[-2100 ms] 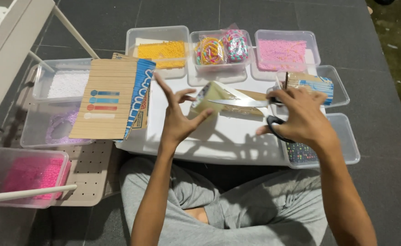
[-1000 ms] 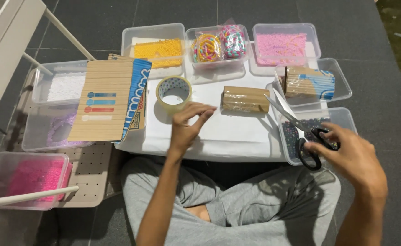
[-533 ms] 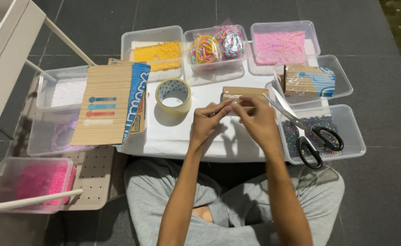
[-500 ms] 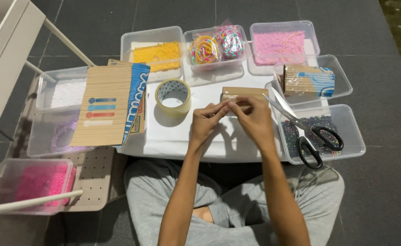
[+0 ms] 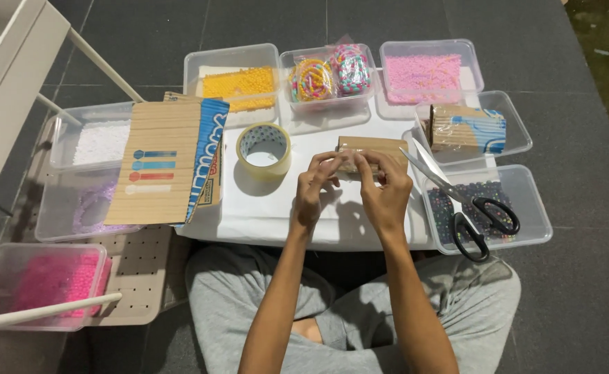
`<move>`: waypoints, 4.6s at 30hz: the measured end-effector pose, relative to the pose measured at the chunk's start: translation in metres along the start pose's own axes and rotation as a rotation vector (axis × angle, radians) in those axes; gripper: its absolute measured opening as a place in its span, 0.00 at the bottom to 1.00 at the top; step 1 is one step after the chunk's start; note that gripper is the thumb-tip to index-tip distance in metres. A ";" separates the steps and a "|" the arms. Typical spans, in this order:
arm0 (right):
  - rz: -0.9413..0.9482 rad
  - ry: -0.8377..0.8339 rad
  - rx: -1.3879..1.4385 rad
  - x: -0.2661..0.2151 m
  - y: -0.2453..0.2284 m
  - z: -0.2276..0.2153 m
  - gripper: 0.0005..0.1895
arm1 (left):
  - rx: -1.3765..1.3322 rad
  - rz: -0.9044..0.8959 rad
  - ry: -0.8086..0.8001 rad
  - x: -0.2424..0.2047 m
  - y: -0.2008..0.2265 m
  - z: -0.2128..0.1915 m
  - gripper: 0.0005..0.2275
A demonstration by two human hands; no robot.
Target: A person is wrapping a small cardboard tube with clear adhesive tape, using scissors to cut the tape after each wrap.
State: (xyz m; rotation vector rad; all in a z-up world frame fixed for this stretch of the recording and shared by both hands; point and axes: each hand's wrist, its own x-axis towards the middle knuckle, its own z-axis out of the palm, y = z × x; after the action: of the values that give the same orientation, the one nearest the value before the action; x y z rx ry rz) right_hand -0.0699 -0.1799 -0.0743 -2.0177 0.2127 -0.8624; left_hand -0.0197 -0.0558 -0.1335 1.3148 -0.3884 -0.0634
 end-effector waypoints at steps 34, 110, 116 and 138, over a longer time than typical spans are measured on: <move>-0.084 -0.063 -0.120 -0.008 0.022 0.005 0.03 | 0.493 -0.023 0.151 0.004 0.028 0.014 0.30; -0.184 -0.318 0.069 -0.015 0.012 0.003 0.34 | 0.650 0.223 0.464 -0.003 0.022 0.020 0.13; -0.260 -0.318 0.143 -0.016 0.009 -0.007 0.22 | 0.672 0.276 0.420 -0.006 0.009 0.019 0.12; -0.174 -0.242 0.031 -0.015 0.019 0.005 0.16 | 0.938 0.271 0.401 -0.010 0.011 0.024 0.21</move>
State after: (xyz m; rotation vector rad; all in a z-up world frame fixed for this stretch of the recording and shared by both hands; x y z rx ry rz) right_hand -0.0749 -0.1806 -0.0987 -2.1119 -0.1130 -0.7128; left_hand -0.0387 -0.0728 -0.1209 2.1243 -0.2452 0.6746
